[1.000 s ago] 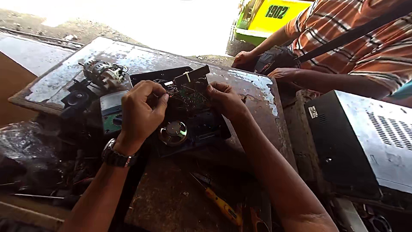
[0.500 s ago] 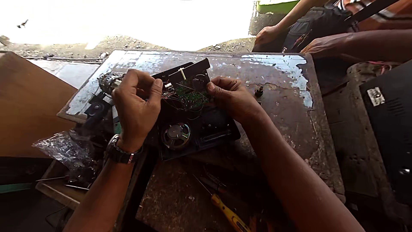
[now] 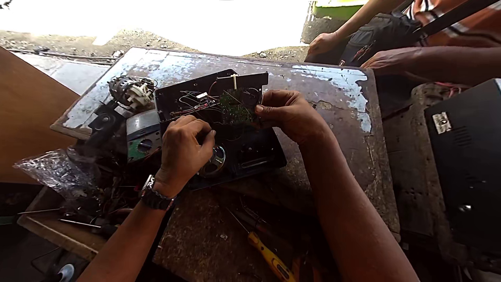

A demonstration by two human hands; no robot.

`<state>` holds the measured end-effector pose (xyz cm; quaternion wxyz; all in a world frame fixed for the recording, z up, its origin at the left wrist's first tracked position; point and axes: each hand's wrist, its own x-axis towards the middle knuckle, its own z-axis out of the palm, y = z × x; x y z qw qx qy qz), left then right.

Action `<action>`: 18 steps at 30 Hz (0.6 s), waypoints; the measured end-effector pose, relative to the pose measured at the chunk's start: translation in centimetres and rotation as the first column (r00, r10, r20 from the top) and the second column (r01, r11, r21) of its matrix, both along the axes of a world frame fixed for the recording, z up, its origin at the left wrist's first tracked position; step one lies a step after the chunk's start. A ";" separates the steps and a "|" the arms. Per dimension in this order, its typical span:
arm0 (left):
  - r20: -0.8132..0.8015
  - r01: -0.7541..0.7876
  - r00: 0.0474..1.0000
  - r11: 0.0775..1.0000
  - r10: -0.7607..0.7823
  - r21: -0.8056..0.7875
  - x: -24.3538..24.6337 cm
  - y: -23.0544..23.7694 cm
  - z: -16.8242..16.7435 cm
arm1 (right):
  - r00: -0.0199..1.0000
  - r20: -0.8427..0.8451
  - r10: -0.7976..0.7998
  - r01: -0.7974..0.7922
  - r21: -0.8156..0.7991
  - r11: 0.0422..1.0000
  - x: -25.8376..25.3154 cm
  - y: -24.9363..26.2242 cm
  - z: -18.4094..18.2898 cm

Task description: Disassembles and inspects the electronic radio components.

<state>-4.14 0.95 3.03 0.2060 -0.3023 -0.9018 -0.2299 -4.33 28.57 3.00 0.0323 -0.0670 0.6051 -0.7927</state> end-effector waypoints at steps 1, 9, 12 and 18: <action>0.008 0.012 1.000 1.000 -0.012 0.007 0.3 0.2 0.2 | 1.000 -0.022 -0.016 0.016 -0.003 1.000 0.0 -0.1 0.2; 0.068 0.155 0.987 0.978 -0.147 -0.138 0.7 2.6 -0.5 | 0.987 -0.155 -0.040 0.035 -0.036 0.999 0.3 -0.9 0.6; 0.067 0.112 0.992 0.986 -0.105 -0.120 0.5 1.6 0.0 | 0.986 -0.159 -0.047 0.041 -0.039 0.998 0.2 -0.8 0.6; 0.007 -0.054 0.998 0.998 0.055 -0.017 0.0 0.0 0.0 | 0.982 -0.184 0.038 -0.037 0.006 0.999 0.2 -0.6 0.4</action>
